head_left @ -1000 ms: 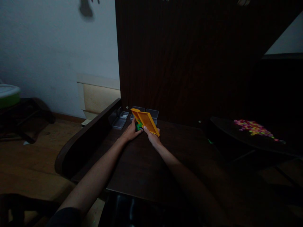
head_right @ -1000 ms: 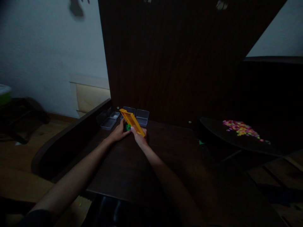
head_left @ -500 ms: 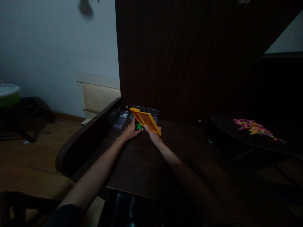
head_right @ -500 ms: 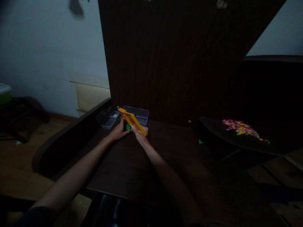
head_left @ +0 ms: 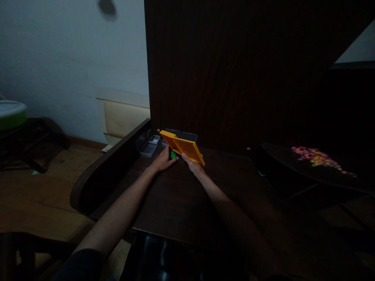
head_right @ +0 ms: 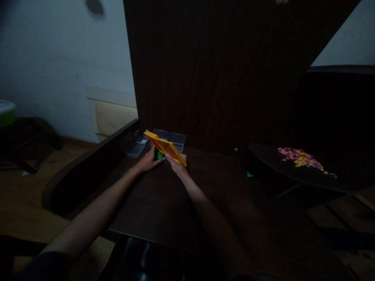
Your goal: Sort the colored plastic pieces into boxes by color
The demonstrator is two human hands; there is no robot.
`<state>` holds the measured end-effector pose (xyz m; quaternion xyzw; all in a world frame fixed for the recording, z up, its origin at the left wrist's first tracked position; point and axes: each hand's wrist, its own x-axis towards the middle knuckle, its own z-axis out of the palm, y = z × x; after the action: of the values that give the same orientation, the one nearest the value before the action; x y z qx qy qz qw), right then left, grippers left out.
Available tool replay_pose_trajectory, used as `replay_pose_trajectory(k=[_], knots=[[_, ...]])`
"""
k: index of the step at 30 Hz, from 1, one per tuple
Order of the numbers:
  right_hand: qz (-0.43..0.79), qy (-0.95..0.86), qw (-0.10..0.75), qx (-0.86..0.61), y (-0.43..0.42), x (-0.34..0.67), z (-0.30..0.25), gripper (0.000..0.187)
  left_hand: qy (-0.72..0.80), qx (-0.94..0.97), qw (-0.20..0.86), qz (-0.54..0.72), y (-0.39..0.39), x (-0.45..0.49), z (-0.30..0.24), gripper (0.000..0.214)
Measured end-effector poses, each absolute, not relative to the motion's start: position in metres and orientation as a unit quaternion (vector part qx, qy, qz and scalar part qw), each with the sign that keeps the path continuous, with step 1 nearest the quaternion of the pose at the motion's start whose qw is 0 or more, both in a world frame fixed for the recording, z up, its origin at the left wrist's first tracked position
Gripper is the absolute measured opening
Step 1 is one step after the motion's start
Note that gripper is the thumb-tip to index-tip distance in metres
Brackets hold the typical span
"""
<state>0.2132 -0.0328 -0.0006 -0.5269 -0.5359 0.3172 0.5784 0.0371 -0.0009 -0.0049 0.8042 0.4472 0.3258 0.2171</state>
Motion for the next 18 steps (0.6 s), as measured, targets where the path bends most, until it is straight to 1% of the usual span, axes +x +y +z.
replay_pose_trajectory(k=[6,11,13,18], knots=[[0.319,-0.553,0.589,-0.495,-0.034,0.213,0.004,0.03,0.44,0.805,0.203,0.342,0.002,0.036,-0.009,0.075],[0.32,-0.6,0.553,-0.481,-0.034,0.219,0.014,0.026,0.443,0.811,0.184,0.334,0.007,0.035,-0.014,0.061],[0.318,-0.611,0.542,-0.482,-0.036,0.222,0.019,0.028,0.448,0.814,0.179,0.324,0.008,0.035,-0.014,0.057],[0.313,-0.618,0.545,-0.472,-0.038,0.22,0.022,0.033,0.44,0.821,0.175,0.32,0.006,0.036,-0.011,0.057]])
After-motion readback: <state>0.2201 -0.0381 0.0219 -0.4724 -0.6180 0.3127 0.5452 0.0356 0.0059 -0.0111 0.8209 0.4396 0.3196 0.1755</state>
